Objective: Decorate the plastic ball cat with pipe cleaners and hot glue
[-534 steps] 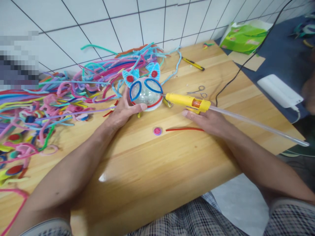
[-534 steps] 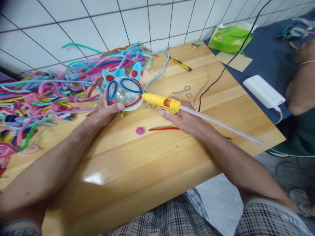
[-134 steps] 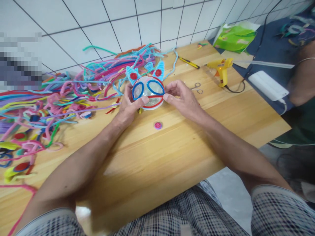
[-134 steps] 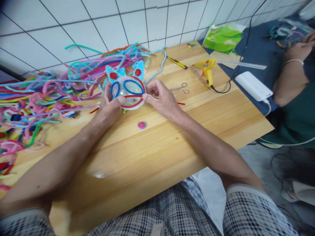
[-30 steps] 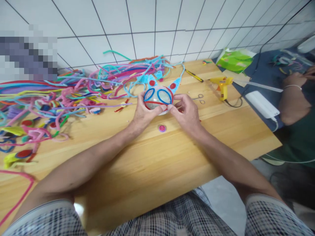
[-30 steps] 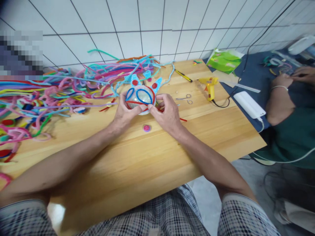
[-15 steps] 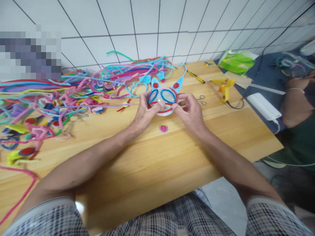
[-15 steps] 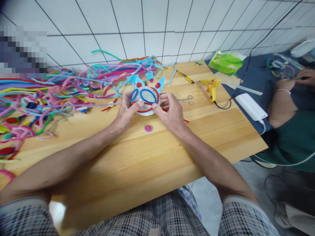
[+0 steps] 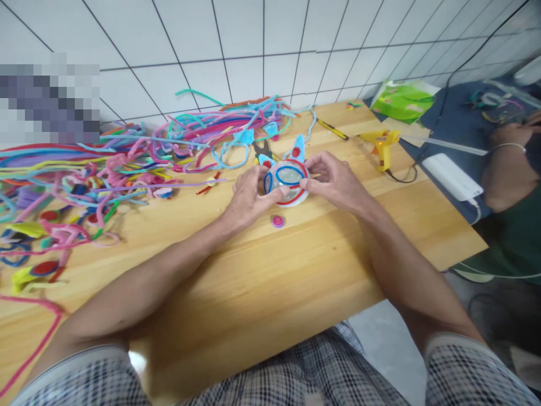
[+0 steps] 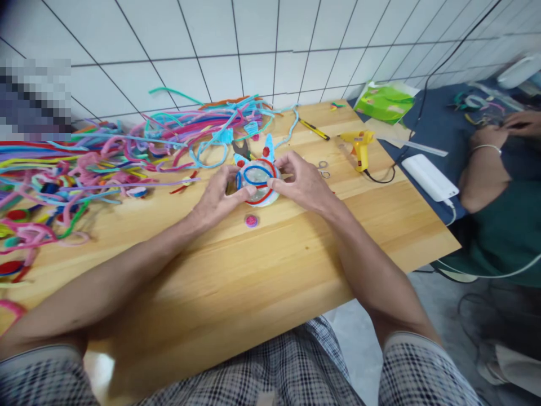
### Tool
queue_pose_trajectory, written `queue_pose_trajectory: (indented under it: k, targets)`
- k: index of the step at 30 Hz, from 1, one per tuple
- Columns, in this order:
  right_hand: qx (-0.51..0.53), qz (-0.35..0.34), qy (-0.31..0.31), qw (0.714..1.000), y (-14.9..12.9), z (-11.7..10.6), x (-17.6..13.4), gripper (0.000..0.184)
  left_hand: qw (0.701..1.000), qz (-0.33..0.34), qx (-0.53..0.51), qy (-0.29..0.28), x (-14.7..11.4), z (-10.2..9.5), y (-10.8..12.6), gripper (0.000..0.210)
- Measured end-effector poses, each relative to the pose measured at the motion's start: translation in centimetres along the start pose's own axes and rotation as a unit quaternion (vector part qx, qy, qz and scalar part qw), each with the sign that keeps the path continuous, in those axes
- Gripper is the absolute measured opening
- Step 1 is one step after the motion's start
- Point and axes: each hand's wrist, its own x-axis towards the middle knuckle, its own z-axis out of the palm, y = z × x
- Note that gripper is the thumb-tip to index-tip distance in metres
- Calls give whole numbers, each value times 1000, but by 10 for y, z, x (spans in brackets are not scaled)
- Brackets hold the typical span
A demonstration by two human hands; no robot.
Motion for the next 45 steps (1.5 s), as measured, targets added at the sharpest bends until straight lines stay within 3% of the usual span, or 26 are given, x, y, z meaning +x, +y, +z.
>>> queue_pose_trajectory:
  k: [3, 6, 8, 11, 14, 18, 26, 32, 37, 39, 43, 45]
  targets:
    - [-10, -1, -3, 1000, 0, -1, 0, 44, 998, 17, 61, -8, 3, -12, 4, 47]
    - [-24, -3, -4, 1000, -1, 1, 0, 43, 997, 30, 51, -40, 6, -22, 7, 47]
    - [-34, -11, -4, 999, -3, 3, -1, 41, 998, 37, 43, -29, 7, -24, 7, 57]
    - [-58, -24, 3, 998, -7, 6, -4, 37, 998, 53, 21, -5, 10, -23, 6, 91]
    - [-89, -39, 12, 995, -12, 10, -6, 33, 998, 51, -23, -32, 12, -21, 8, 106]
    - [-116, -56, 21, 991, -15, 15, -8, 33, 995, 43, -67, -59, 14, -20, 14, 100]
    - [-113, -93, -10, 989, -23, 6, -11, 30, 996, 36, -60, -51, 11, -16, 16, 71]
    - [-180, -157, 89, 967, -50, 0, -24, 17, 993, 15, -103, -57, 6, -12, 16, 69]
    - [-177, -122, 118, 969, -93, 0, -59, 14, 989, -4, -126, -78, 6, -12, 16, 68]
    - [-172, -105, 92, 975, -101, 2, -70, 12, 989, -7, -125, -85, 6, -13, 17, 68]
    - [-121, -22, -6, 992, -77, 11, -69, 19, 990, -6, -118, -81, 7, -13, 17, 70]
    - [-70, 30, 2, 997, -52, 19, -62, 23, 991, -1, -108, -73, 7, -13, 15, 77]
